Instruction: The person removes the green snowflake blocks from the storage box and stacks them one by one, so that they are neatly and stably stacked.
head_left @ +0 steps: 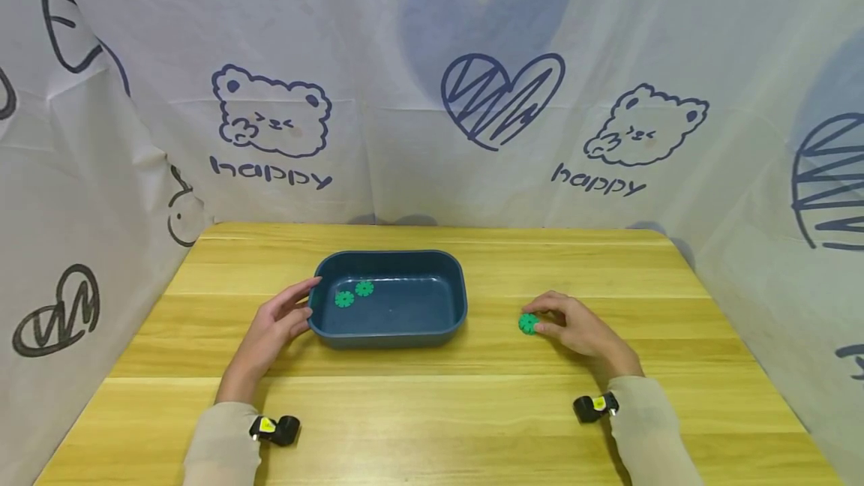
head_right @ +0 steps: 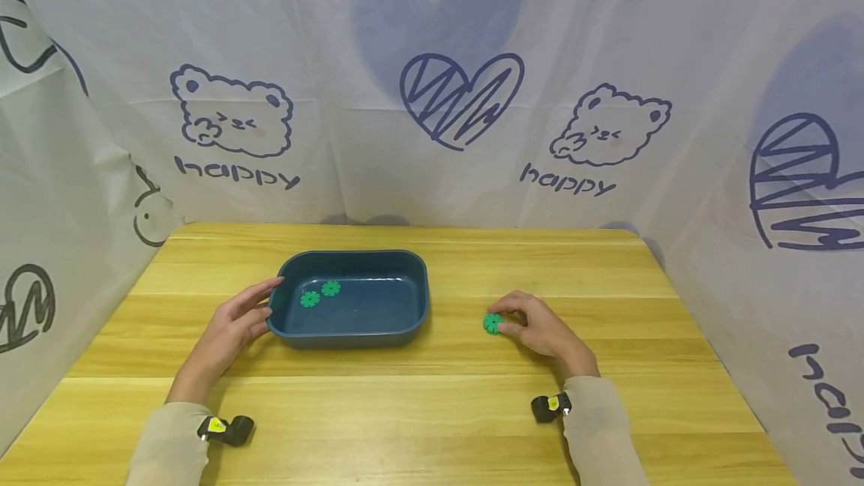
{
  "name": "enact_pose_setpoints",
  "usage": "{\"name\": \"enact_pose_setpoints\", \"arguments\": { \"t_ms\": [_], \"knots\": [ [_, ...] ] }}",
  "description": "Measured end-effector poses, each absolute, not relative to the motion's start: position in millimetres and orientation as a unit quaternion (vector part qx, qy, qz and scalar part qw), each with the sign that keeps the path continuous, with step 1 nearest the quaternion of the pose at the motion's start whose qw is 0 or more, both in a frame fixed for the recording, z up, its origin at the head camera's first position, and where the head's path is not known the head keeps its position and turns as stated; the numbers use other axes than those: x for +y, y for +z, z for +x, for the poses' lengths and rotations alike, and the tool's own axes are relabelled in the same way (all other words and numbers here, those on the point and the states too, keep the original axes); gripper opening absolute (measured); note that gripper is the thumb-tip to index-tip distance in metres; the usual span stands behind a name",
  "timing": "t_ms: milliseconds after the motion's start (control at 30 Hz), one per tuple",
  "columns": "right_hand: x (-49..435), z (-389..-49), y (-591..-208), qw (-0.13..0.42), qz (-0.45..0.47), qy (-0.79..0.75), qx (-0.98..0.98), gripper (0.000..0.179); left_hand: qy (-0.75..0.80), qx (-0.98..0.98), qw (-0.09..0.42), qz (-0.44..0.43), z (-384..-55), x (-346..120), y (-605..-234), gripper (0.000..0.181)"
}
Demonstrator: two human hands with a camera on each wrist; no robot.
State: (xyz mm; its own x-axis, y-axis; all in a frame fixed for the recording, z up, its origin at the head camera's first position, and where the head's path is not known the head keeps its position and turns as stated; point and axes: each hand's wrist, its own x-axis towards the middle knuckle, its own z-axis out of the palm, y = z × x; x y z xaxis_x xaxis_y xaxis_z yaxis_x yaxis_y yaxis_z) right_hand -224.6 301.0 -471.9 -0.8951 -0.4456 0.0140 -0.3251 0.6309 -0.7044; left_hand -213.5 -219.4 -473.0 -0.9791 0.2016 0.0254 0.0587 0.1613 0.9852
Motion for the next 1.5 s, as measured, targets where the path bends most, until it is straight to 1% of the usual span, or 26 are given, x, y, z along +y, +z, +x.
{"name": "enact_pose_setpoints", "arguments": {
  "t_ms": [433, 733, 833, 967, 1100, 1300, 1500],
  "knots": [
    [300.7, -225.7, -472.2, 0.085, -0.208, -0.371, 0.901, 0.030, 0.642, 0.760, 0.055, 0.087, -213.7, -219.8, -472.8, 0.049],
    [301.1, -226.0, -470.8, 0.087, -0.185, -0.380, 0.902, 0.030, 0.644, 0.758, 0.053, 0.089, -215.1, -219.4, -474.8, 0.049],
    [296.8, -228.0, -466.7, 0.079, -0.178, -0.382, 0.903, 0.032, 0.646, 0.756, 0.054, 0.089, -215.4, -219.3, -475.4, 0.050],
    [282.7, -233.5, -455.2, 0.047, -0.180, -0.379, 0.906, 0.033, 0.648, 0.755, 0.055, 0.088, -214.9, -220.1, -475.8, 0.050],
    [262.1, -238.7, -438.5, 0.019, -0.189, -0.378, 0.906, 0.029, 0.648, 0.755, 0.055, 0.087, -213.6, -220.2, -475.9, 0.050],
    [227.2, -247.0, -419.6, 0.003, -0.208, -0.394, 0.895, 0.026, 0.645, 0.757, 0.056, 0.086, -213.3, -220.3, -475.6, 0.050],
    [193.1, -254.9, -412.0, -0.005, -0.222, -0.395, 0.892, 0.027, 0.644, 0.758, 0.058, 0.087, -214.0, -219.7, -475.5, 0.050]
  ]
}}
